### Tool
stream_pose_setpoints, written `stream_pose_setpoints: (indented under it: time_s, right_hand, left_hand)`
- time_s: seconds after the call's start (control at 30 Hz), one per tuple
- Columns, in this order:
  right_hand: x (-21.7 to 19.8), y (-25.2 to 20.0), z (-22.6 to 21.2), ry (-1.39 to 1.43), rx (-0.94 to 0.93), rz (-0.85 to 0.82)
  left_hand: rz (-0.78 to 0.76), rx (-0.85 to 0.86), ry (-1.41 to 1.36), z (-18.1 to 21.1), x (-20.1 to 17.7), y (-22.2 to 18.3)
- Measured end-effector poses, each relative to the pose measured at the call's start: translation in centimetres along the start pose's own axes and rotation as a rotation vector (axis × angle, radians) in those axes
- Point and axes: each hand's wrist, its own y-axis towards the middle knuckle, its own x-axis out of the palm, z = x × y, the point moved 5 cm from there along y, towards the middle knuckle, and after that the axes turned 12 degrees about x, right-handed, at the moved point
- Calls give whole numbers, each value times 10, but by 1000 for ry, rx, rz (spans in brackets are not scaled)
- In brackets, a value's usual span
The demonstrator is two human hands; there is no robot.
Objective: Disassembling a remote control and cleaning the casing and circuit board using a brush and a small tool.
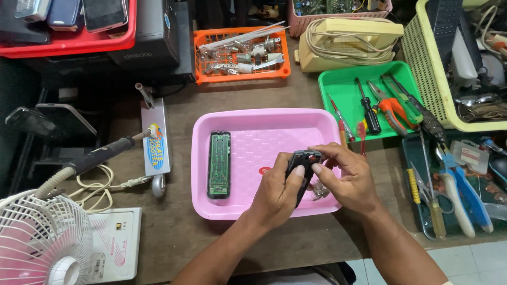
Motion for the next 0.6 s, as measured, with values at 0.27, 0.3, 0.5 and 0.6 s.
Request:
stream_pose_setpoints:
  time_s: [0.27,0.3,0.5,0.6]
  right_hand:
    - [1,-3,3,-2,25,3]
    - [1,-4,5,-3,38,2]
    - [0,-6,11,-21,60,21]
    - [2,-6,6,0,83,35]
  left_hand:
    - [8,-10,16,2,-1,1]
    - [21,-17,13,3,-1,1]
    - [41,-21,21,4,1,1]
    - [39,-11,32,0,-1,0]
